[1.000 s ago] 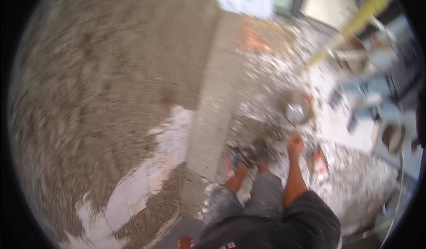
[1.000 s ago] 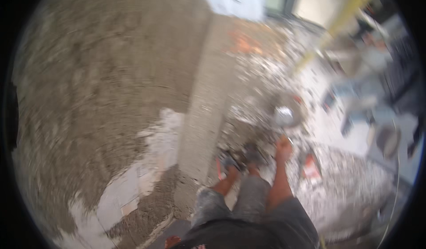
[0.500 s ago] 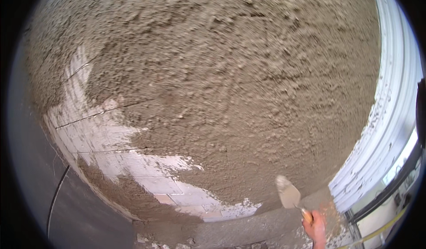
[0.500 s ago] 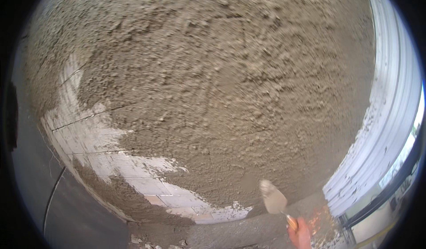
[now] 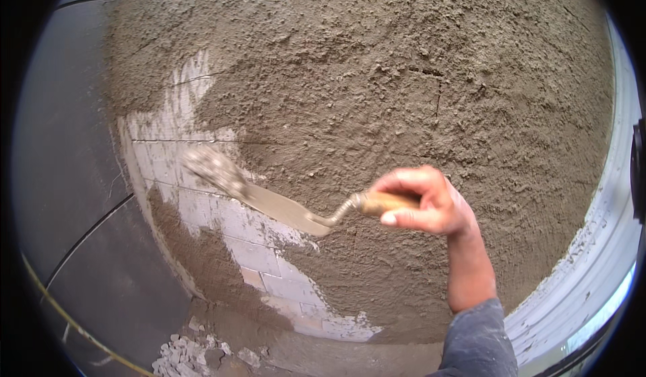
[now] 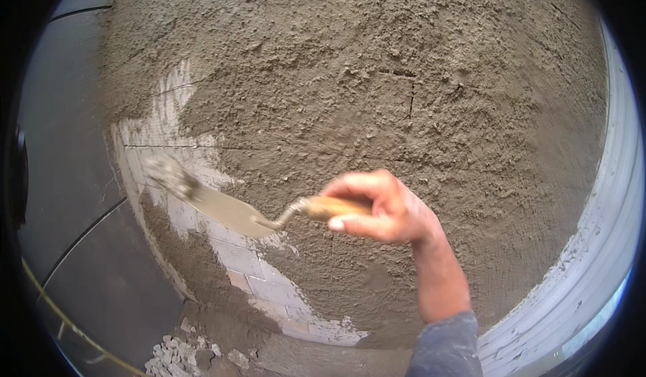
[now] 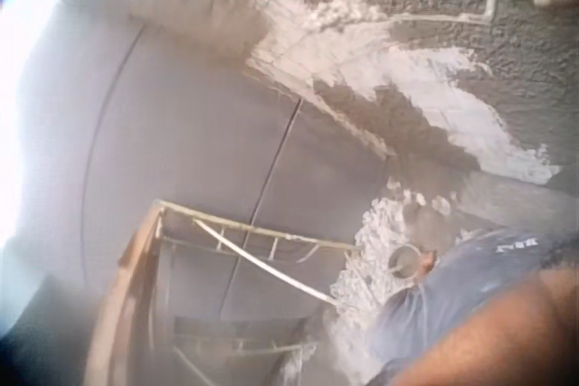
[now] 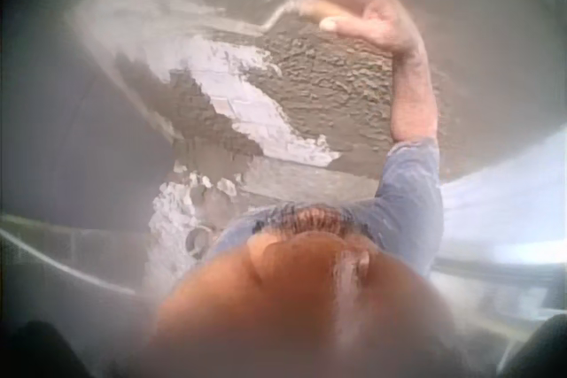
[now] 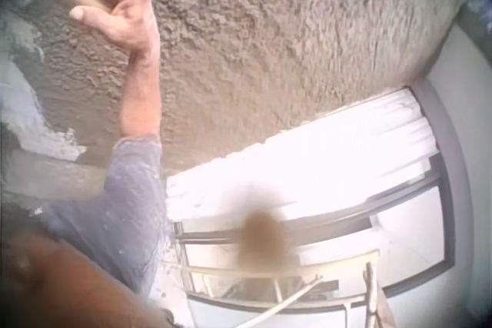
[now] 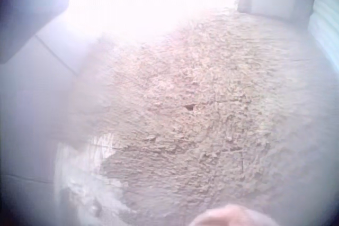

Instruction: The person applies mortar to a block wall using a trowel and then mixes a new batch of mortar in a bucket by adding water and stirring with the trowel.

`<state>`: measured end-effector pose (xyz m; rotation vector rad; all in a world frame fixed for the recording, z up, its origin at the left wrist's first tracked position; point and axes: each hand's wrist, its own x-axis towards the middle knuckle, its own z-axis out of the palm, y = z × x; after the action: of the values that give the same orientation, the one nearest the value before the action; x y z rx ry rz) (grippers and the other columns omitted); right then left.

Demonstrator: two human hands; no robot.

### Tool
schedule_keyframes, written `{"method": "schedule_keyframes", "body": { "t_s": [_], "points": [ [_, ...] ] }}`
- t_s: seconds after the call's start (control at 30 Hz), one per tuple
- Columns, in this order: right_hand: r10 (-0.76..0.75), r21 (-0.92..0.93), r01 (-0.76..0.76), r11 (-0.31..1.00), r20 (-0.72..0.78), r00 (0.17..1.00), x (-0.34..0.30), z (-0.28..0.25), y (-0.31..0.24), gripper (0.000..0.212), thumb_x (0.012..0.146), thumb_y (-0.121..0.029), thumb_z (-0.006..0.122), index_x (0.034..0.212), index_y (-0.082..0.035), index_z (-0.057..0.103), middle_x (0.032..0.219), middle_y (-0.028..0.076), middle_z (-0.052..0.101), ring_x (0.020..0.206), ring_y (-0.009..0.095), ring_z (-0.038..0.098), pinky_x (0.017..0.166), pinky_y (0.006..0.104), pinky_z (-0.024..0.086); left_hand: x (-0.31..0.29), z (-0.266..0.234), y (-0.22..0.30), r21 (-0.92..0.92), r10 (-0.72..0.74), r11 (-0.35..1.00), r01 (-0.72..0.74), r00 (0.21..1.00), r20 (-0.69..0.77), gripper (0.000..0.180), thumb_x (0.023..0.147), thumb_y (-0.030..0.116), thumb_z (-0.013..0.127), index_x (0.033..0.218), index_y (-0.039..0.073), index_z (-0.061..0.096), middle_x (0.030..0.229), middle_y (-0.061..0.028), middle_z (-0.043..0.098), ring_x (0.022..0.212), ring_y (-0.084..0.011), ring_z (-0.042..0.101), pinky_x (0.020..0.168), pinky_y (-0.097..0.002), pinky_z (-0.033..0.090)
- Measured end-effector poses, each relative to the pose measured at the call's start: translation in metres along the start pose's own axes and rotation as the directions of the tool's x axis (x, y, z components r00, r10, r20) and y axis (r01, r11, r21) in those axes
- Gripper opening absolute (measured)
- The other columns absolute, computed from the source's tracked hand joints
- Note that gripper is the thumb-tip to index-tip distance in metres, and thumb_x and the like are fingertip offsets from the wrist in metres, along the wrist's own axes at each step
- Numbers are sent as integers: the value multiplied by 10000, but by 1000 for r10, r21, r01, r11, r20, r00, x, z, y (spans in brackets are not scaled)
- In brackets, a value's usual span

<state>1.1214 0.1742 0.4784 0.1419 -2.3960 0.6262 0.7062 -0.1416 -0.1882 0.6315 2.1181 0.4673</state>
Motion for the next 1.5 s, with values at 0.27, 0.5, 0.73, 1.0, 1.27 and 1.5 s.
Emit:
{"method": "schedule_keyframes", "body": {
  "t_s": [0.27,0.5,0.73,1.0,1.27,1.5],
  "points": [
    [-349,639,287,713,-31,937,84,-40,35,342,903,-140,749,1198,24,694,740,63,689,526,96,566,486,237,480,-102,36,-56,-283,-196,950,132,958,-210,572,968,508,573,1330,70,643,1389,-174,594,1314,-340,502,1136,-525,355],
    [216,496,113,861,-558,802,24,-59,85,237,985,-200,667,1073,-25,533,775,93,647,529,112,573,440,238,448,-122,48,-74,-435,-253,894,107,922,-294,595,955,522,568,1315,57,658,1360,-174,619,1290,-324,526,1123,-508,374],
    [478,142,-492,859,-567,671,-149,29,44,293,897,-226,778,1064,-19,654,795,53,678,651,84,618,545,255,501,-79,30,-97,-511,-282,855,89,907,-312,619,942,537,562,1299,44,674,1332,-174,643,1266,-309,550,1110,-492,393],
    [-63,-744,-435,507,-535,842,44,-90,-35,274,998,-288,648,1056,-22,682,695,21,610,560,77,491,497,275,391,-37,-19,-121,-542,-286,837,74,905,-317,648,927,554,555,1281,29,691,1299,-173,670,1239,-291,577,1095,-473,415],
    [127,-605,-518,604,-569,813,162,-184,-31,294,991,-249,697,1193,-35,692,804,35,681,626,67,553,539,227,450,-11,-45,-136,-567,-273,822,40,903,-332,678,912,571,549,1264,13,709,1266,-173,698,1211,-273,605,1080,-454,437],
    [52,-586,-558,587,-661,749,123,-227,-50,305,965,-288,721,1167,-61,705,824,63,713,613,83,581,547,240,478,-12,-36,-134,-589,-320,804,83,895,-312,555,903,469,587,1200,16,707,1146,-150,694,1073,-262,620,943,-431,453]
  ]
}}
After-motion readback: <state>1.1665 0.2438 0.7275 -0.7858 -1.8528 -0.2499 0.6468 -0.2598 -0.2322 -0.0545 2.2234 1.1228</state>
